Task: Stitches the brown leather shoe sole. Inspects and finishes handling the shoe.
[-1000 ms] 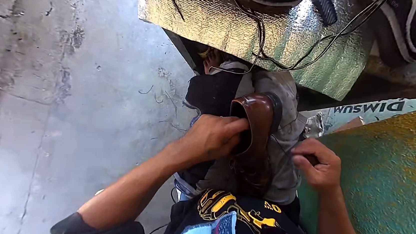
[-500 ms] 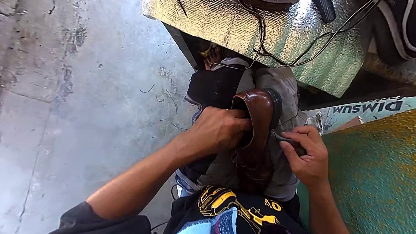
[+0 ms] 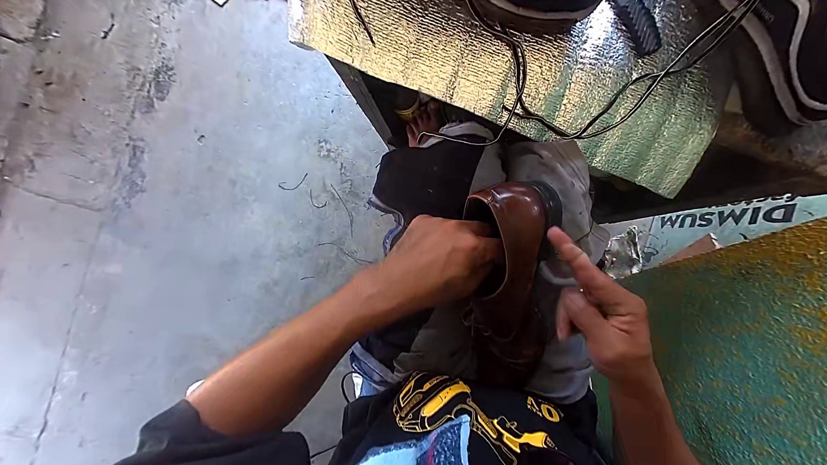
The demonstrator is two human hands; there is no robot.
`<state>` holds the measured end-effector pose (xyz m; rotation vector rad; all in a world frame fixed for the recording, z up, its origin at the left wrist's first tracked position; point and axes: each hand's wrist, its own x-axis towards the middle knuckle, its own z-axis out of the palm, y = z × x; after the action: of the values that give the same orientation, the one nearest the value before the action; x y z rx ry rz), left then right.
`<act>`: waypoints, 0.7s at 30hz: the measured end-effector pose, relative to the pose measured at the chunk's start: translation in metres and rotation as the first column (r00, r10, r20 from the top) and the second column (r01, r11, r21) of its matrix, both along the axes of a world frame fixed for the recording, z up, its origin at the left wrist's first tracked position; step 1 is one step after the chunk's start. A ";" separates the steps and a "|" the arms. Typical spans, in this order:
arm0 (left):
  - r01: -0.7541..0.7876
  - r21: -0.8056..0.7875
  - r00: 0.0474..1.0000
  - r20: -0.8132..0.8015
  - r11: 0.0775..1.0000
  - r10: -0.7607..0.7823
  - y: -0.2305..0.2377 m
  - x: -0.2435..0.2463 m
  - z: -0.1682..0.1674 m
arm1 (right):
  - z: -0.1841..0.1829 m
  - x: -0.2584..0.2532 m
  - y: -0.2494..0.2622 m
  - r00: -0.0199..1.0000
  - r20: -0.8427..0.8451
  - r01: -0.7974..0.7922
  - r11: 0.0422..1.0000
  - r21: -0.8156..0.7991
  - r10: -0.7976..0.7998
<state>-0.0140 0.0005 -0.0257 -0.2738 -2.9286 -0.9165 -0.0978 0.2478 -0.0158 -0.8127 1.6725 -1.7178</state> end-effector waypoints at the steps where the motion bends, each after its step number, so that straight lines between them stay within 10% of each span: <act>1: -0.001 -0.001 1.000 0.004 1.000 0.001 0.000 0.000 -0.001 | 0.005 -0.005 0.000 0.948 -0.319 0.052 0.981 0.185 0.009; 6: -0.004 0.008 1.000 -0.008 1.000 0.004 0.000 0.000 0.000 | 0.022 -0.016 0.003 0.625 -0.769 0.325 0.852 0.411 0.133; 15: -0.017 0.024 1.000 -0.001 1.000 0.017 0.001 0.001 -0.003 | 0.023 -0.026 0.014 0.901 -0.429 0.226 0.911 0.344 -0.062; 21: -0.034 0.026 0.999 -0.002 0.999 0.034 0.002 0.001 -0.003 | -0.009 -0.007 -0.008 0.554 -0.831 0.526 0.795 0.301 -0.053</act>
<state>-0.0134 0.0021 -0.0291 -0.2234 -2.9075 -0.9483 -0.1053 0.2394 -0.0244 -1.1449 2.8902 -0.9463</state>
